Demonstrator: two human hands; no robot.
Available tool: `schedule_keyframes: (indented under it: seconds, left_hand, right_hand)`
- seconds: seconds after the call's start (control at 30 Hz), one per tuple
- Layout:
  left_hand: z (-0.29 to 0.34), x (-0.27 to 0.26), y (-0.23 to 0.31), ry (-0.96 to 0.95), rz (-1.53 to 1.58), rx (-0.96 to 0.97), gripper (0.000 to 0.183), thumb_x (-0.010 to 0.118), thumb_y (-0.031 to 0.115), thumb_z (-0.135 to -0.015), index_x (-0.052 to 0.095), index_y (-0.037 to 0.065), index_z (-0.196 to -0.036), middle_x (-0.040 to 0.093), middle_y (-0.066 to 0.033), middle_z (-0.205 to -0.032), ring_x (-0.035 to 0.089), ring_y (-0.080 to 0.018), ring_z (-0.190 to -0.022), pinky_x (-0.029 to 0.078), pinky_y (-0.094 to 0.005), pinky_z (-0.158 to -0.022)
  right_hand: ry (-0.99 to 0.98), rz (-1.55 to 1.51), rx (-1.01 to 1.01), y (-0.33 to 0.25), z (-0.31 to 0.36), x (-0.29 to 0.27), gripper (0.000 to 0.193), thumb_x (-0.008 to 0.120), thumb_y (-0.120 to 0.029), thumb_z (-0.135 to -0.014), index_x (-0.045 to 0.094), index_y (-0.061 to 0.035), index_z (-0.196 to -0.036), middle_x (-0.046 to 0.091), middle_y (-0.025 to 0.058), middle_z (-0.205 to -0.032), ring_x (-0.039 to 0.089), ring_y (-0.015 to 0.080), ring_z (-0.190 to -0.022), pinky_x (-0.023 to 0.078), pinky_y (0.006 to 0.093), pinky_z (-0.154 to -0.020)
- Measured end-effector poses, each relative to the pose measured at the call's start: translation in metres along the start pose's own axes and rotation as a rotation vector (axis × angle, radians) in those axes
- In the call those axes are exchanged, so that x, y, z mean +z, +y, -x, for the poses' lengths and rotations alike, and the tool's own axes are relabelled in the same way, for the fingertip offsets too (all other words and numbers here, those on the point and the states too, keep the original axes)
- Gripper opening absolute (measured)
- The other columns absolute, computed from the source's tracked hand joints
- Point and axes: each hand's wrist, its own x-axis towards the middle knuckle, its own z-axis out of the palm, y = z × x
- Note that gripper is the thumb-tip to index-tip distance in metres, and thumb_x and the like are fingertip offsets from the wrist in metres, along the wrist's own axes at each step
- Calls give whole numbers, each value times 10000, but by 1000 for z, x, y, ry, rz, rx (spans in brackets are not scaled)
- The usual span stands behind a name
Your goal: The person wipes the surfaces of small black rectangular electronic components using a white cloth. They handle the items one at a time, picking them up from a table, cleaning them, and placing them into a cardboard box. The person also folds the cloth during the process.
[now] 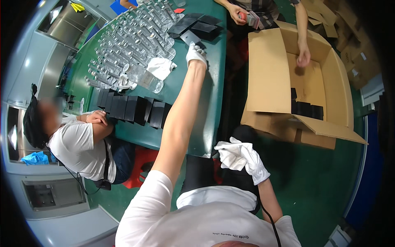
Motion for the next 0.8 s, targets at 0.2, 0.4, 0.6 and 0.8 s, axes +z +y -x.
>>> schedule_keyframes:
  seconds: [0.2, 0.4, 0.6, 0.8]
  left_hand:
    - [194, -61, 25, 12, -447, 84, 175, 663, 287, -1012, 644, 146, -911, 533, 79, -675, 438, -43, -544, 368, -205, -513]
    - [336, -155, 38, 40, -350, -22, 298, 701, 344, -992, 676, 52, -938, 683, -67, -758, 568, -148, -599, 488, -309, -603]
    - [362, -183, 44, -88, 132, -352, 704, 572, 508, -1027, 413, -32, -1450, 482, -211, -1470, 470, -342, -1380, 390, -448, -1183]
    - [337, -202, 30, -478, 852, -456, 401, 475, 258, -1089, 491, 50, -1433, 518, -127, -1492, 483, -221, -1393, 432, -419, -1148]
  right_hand:
    - [7, 218, 290, -1, -3, 5, 336, 521, -298, -1068, 672, -24, -1188, 704, 228, -942, 712, 380, -892, 563, 436, -736]
    - [266, 147, 385, -18, -55, -37, 432, 474, -369, -1088, 665, 8, -1180, 731, 131, -963, 686, 261, -828, 562, 369, -748]
    - [219, 175, -224, -95, -141, 36, 376, 496, -143, -1041, 601, 10, -1368, 650, 207, -1320, 619, 298, -1242, 498, 343, -1026]
    - [95, 1046, -658, -74, -157, 115, 381, 600, -189, -963, 654, -86, -1326, 634, 162, -1371, 526, 363, -1363, 355, 519, -1176]
